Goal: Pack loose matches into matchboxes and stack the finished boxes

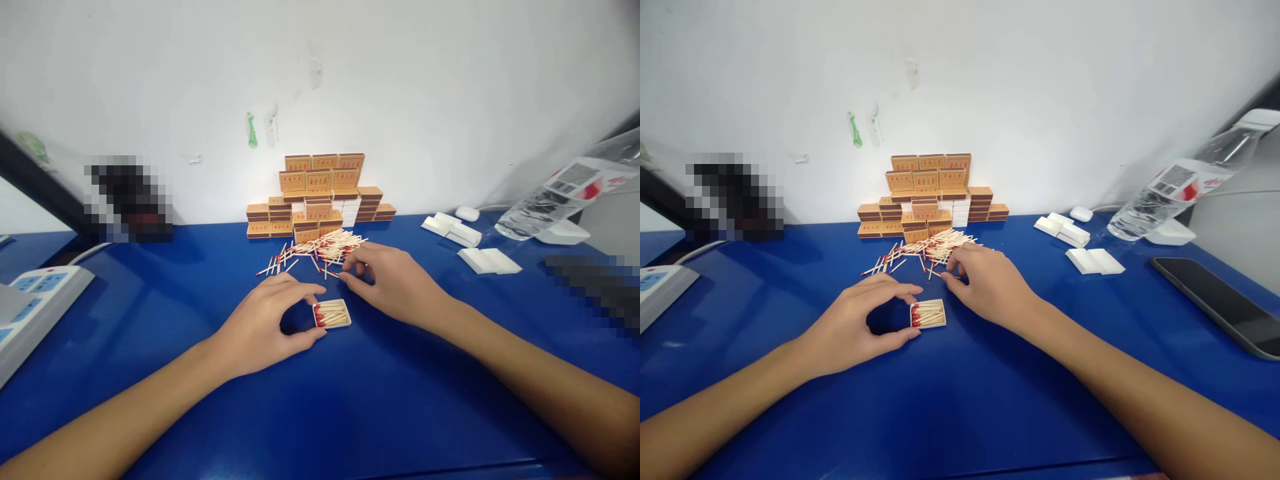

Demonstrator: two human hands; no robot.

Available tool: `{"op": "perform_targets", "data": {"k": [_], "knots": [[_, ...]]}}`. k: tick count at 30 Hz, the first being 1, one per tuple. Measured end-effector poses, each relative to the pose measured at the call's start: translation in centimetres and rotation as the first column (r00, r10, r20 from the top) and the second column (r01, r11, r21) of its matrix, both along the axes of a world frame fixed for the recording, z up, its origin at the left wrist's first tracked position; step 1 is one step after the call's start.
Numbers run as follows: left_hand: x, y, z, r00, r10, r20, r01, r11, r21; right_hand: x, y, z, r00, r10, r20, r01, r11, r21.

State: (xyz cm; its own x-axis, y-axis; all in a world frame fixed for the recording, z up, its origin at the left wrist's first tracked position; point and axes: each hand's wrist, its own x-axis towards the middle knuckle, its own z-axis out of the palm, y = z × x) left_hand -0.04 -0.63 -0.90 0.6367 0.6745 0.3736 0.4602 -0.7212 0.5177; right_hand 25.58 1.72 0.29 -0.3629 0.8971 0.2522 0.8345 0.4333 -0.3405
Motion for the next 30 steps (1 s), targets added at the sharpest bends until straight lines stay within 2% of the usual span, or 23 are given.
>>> {"op": "perform_targets", "data": {"k": [9, 14, 21, 27, 30], "knots": [[0.0, -0.1, 0.1, 1.000, 0.005, 0.008, -0.005, 1.000, 0.005, 0.4, 0.2, 0.1, 0.990, -0.062, 0.128, 0.084, 0.981, -0.175], [0.0, -0.1, 0.1, 1.000, 0.016, 0.007, -0.016, 1.000, 0.006, -0.7, 0.4, -0.2, 0.990, -0.130, 0.050, 0.134, 0.985, -0.106], [0.0, -0.2, 0.0, 1.000, 0.007, 0.010, -0.007, 1.000, 0.011, -1.6, 0.6, -0.9, 0.998, -0.060, 0.016, 0.061, 0.995, -0.075], [0.1, -0.1, 0.1, 1.000, 0.018, 0.010, -0.018, 1.000, 0.010, -0.6, 0.4, -0.1, 0.985, -0.015, 0.170, 0.037, 0.991, -0.132], [0.1, -0.1, 0.0, 0.999, 0.037, -0.009, -0.037, 0.999, 0.002, 0.8, 0.0, 0.6, 0.986, 0.040, 0.163, -0.012, 0.986, -0.164]]}}
